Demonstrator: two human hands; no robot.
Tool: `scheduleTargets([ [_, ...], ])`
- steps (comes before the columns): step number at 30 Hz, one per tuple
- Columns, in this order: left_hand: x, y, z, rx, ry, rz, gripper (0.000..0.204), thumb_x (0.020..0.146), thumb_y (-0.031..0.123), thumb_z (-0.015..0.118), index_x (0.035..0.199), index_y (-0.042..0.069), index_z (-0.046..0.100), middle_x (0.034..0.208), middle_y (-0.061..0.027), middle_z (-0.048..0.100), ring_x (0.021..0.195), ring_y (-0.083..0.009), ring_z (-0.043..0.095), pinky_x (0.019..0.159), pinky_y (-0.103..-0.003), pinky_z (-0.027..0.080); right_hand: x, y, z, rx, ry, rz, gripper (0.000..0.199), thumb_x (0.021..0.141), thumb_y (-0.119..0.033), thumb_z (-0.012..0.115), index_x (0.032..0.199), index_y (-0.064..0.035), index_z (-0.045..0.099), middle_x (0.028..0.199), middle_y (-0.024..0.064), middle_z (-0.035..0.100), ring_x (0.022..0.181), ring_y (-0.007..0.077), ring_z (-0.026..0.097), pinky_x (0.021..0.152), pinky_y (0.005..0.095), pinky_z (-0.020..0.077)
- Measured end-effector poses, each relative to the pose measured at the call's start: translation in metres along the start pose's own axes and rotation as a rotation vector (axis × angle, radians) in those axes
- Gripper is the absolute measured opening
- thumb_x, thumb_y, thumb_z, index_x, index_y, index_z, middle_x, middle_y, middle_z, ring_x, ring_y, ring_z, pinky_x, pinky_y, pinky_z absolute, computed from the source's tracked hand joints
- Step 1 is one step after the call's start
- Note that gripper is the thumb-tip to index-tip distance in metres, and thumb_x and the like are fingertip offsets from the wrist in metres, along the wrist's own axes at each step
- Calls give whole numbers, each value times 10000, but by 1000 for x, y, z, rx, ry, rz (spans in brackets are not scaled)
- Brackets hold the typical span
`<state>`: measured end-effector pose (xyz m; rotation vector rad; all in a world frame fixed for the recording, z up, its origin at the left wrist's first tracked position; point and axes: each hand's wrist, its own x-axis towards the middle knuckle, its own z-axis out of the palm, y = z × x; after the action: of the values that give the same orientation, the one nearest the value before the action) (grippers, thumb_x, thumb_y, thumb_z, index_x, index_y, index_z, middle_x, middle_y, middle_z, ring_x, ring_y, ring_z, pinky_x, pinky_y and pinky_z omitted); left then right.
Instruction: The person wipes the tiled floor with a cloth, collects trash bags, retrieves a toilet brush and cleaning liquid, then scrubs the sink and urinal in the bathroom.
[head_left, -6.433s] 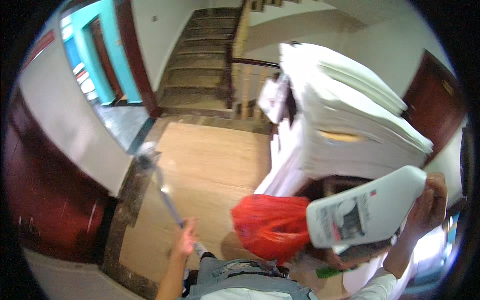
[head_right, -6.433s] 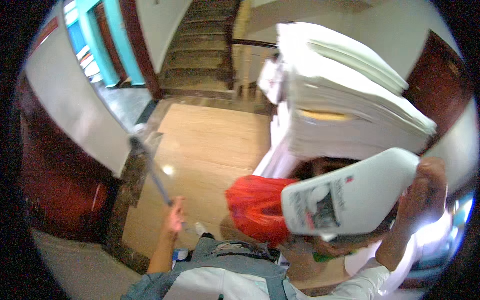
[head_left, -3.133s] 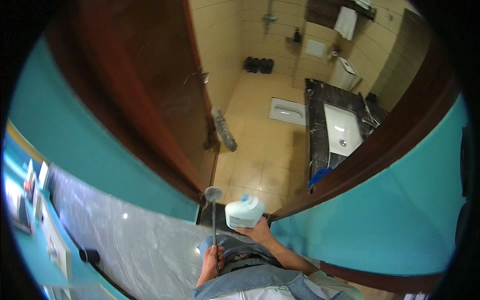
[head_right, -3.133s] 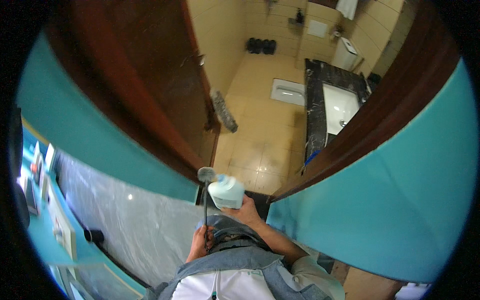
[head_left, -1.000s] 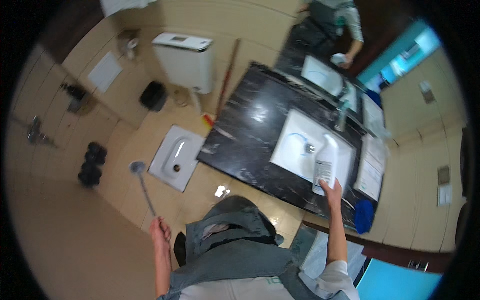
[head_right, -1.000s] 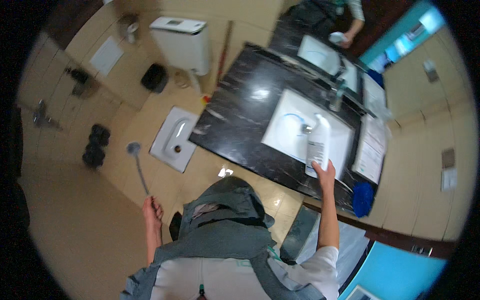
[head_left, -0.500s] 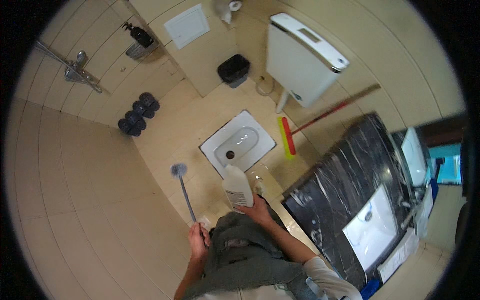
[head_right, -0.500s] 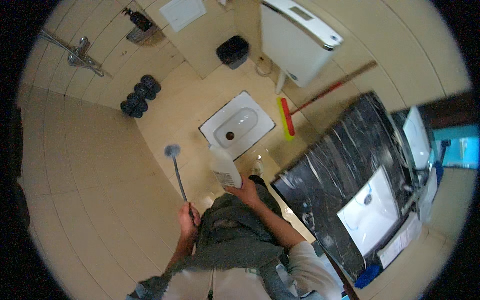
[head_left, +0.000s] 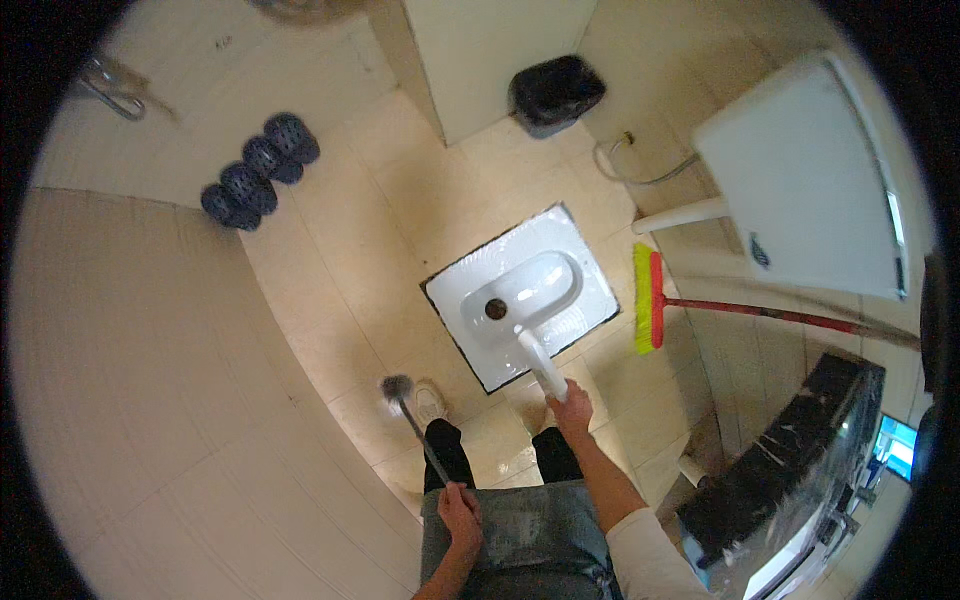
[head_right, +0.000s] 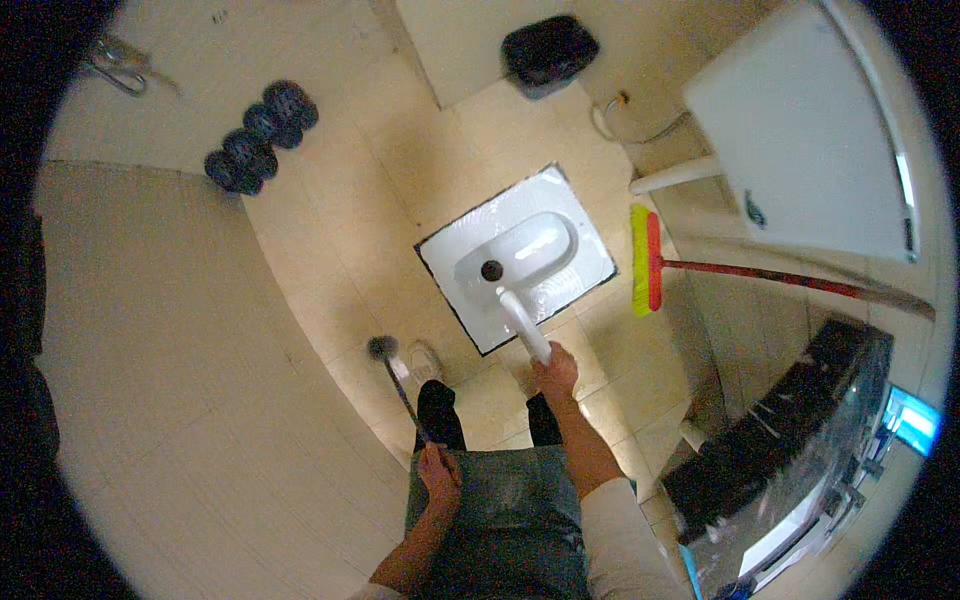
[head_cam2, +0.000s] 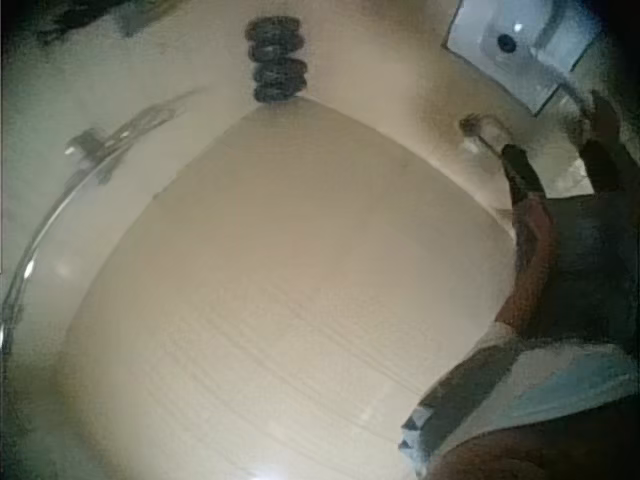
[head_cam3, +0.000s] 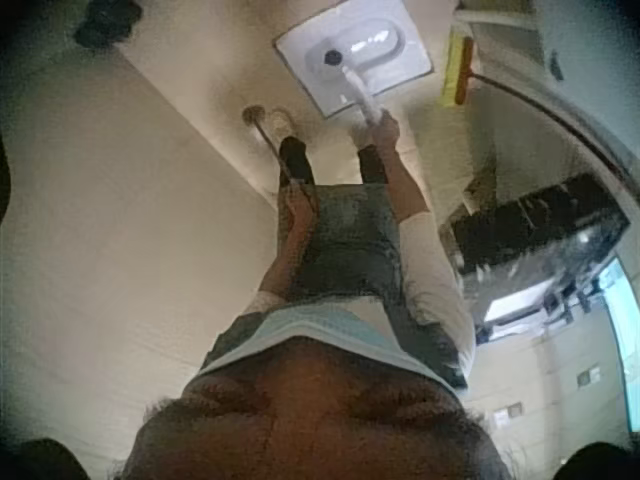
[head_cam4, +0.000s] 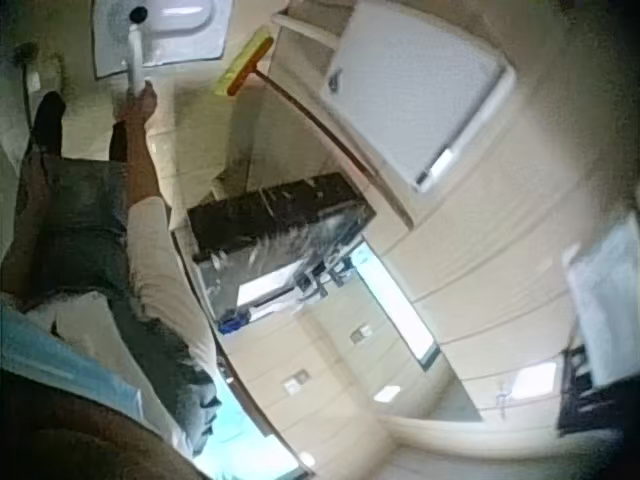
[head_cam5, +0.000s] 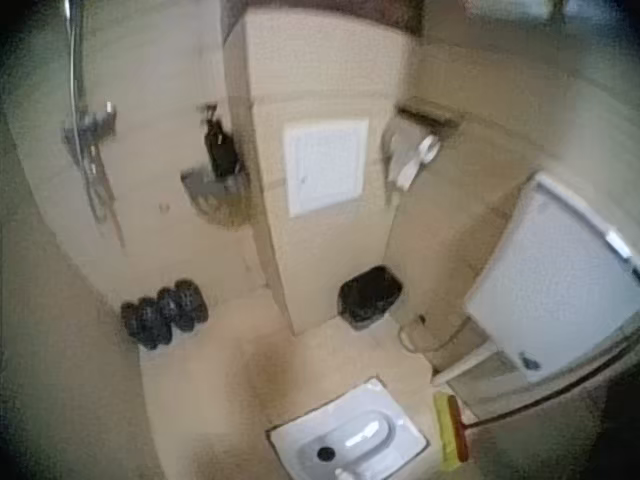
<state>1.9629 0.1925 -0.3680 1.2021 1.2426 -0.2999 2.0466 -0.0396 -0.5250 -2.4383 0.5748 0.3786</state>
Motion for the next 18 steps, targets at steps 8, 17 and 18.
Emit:
scheduleTargets([
  [8,164,-41,10,-2,56,101,285,977,303,482,821,67,505,511,19,400,375,-48,343,333,-229,279,138,-6,156,-617,-377,-358,364,740,-363,701,957,-93,587,799,104,666,782,293,646,934,527,369],
  [17,176,-39,35,2,53,-129,199,954,247,514,864,71,493,543,26,416,390,-38,350,342,-207,279,289,50,142,-705,35,-12,287,719,-361,657,887,-130,669,872,89,689,796,290,667,737,492,442],
  [18,175,-38,36,-9,23,-95,191,951,240,517,863,72,494,544,27,418,393,-38,352,345,-205,279,292,65,128,-686,139,2,299,724,-399,660,848,-127,677,885,95,689,812,291,667,756,472,451],
])
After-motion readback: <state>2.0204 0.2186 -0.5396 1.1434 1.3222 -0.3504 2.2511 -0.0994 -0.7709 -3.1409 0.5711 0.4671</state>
